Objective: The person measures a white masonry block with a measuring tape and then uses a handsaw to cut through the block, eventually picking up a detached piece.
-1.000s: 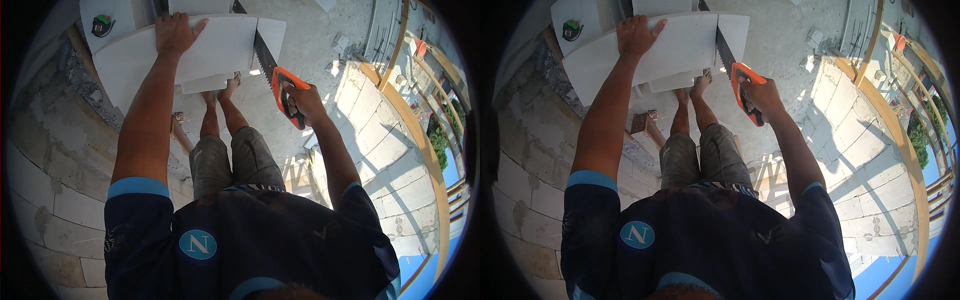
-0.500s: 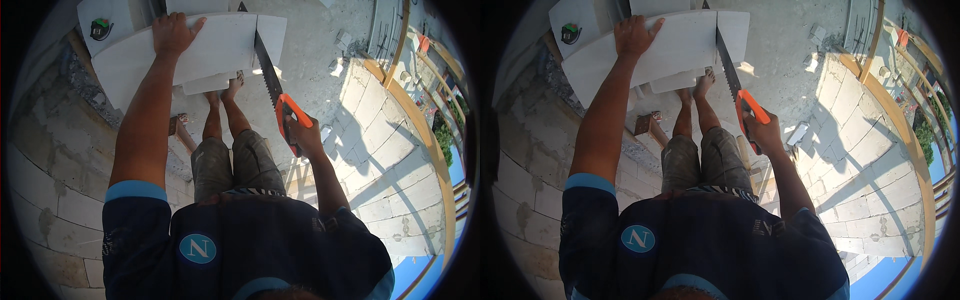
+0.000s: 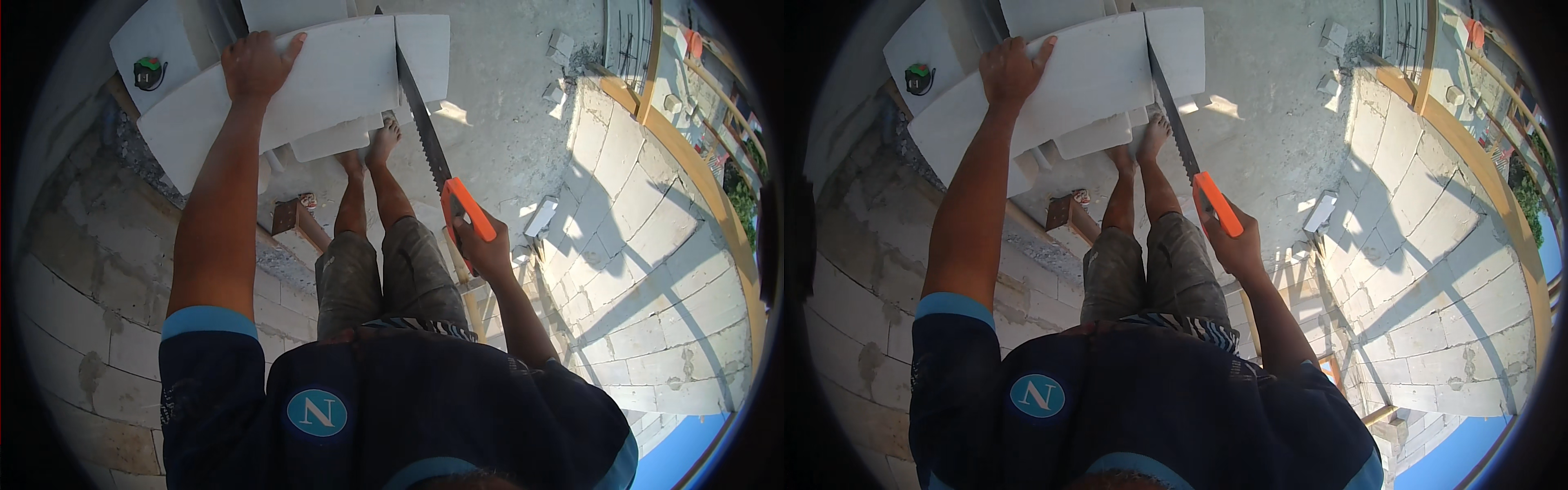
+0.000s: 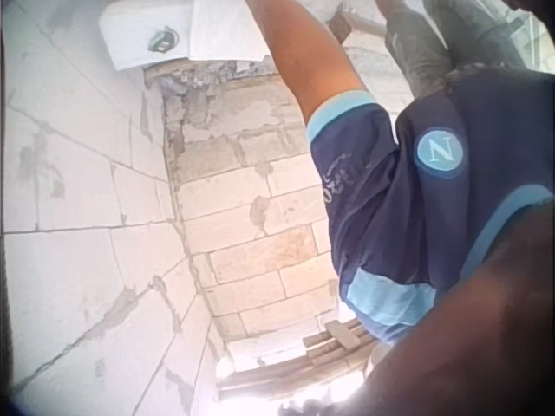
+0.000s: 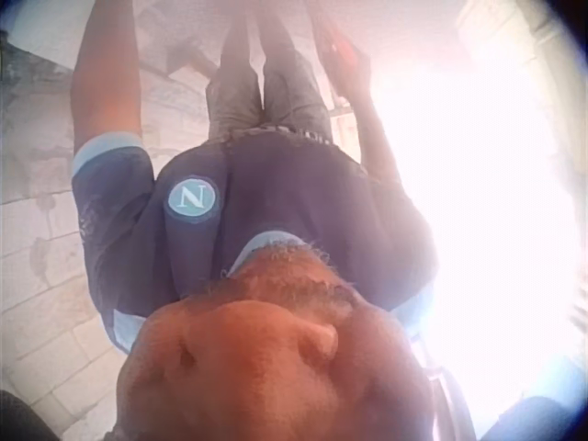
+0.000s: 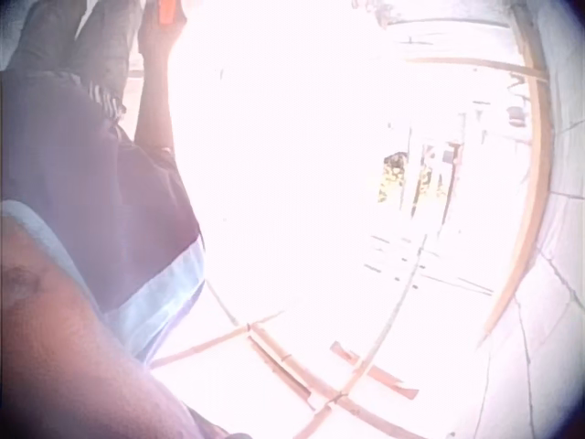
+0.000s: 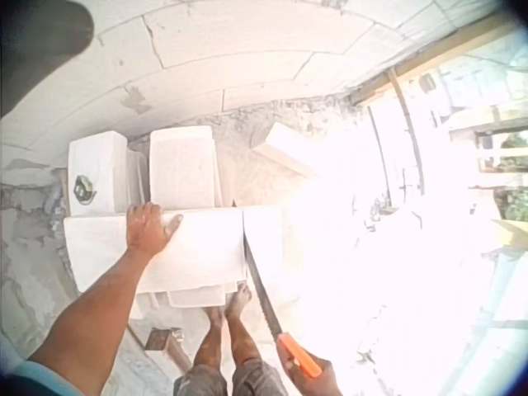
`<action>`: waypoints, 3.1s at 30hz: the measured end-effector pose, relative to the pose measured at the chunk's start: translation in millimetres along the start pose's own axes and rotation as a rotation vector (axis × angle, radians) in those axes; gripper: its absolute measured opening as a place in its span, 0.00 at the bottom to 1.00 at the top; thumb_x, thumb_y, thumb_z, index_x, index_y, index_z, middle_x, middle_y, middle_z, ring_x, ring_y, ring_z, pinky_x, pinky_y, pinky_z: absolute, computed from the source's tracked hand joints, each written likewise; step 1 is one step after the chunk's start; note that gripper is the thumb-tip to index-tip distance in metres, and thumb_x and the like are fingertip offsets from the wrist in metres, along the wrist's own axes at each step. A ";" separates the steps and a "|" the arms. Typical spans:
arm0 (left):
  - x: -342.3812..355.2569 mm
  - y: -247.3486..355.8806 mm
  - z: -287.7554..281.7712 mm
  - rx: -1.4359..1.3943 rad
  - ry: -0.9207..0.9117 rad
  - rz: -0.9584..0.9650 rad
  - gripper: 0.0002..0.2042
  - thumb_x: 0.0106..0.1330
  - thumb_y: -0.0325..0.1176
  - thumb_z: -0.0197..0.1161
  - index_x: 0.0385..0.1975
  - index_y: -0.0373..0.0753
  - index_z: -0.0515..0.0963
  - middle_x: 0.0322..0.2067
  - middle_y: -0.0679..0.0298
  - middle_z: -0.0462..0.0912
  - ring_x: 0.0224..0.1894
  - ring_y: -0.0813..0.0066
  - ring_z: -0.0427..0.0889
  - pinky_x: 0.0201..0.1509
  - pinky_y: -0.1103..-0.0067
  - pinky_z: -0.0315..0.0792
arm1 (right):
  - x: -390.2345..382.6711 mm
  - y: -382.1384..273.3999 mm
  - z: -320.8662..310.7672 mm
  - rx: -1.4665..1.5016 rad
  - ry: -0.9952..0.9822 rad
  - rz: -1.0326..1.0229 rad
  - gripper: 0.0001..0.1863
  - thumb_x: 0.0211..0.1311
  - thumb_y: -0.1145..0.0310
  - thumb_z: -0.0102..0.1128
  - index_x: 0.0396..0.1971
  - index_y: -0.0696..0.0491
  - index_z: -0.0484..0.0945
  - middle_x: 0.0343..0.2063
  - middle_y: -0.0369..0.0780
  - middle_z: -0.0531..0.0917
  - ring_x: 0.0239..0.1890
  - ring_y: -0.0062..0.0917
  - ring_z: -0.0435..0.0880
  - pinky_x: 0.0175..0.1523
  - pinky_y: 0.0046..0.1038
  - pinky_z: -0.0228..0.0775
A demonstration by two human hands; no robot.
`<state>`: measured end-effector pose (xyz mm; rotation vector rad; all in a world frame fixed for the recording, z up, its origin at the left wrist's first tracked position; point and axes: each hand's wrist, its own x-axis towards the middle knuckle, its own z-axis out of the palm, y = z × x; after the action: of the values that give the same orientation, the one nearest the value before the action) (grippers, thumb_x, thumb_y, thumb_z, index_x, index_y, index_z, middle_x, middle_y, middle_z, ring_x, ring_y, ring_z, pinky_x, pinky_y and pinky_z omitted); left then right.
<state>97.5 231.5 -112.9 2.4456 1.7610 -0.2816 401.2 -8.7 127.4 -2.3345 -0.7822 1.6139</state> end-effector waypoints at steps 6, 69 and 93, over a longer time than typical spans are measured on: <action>3.0 8.1 8.7 0.020 0.009 0.001 0.35 0.69 0.71 0.51 0.32 0.39 0.85 0.33 0.59 0.87 0.41 0.59 0.86 0.54 0.64 0.70 | 96.6 -15.6 26.6 0.069 -0.016 0.115 0.15 0.67 0.65 0.63 0.26 0.59 0.73 0.17 0.34 0.76 0.19 0.16 0.72 0.26 0.28 0.67; 11.5 8.8 27.7 -0.002 -0.156 -0.172 0.46 0.67 0.77 0.40 0.64 0.38 0.77 0.59 0.50 0.82 0.65 0.48 0.77 0.70 0.63 0.67 | 63.5 253.4 114.7 0.247 0.123 -0.448 0.32 0.61 0.72 0.60 0.68 0.50 0.69 0.31 0.51 0.86 0.31 0.51 0.86 0.43 0.43 0.81; 8.4 -11.9 44.0 0.008 -0.026 -0.132 0.45 0.66 0.78 0.38 0.64 0.45 0.78 0.59 0.48 0.81 0.65 0.49 0.76 0.71 0.62 0.65 | 55.8 355.3 161.4 0.339 0.117 -0.518 0.28 0.64 0.79 0.61 0.65 0.62 0.73 0.40 0.42 0.89 0.41 0.26 0.90 0.49 0.26 0.81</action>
<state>85.2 234.2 -157.4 2.3241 1.9176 -0.3315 378.6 -299.5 -137.7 -1.7827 -0.9085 1.2567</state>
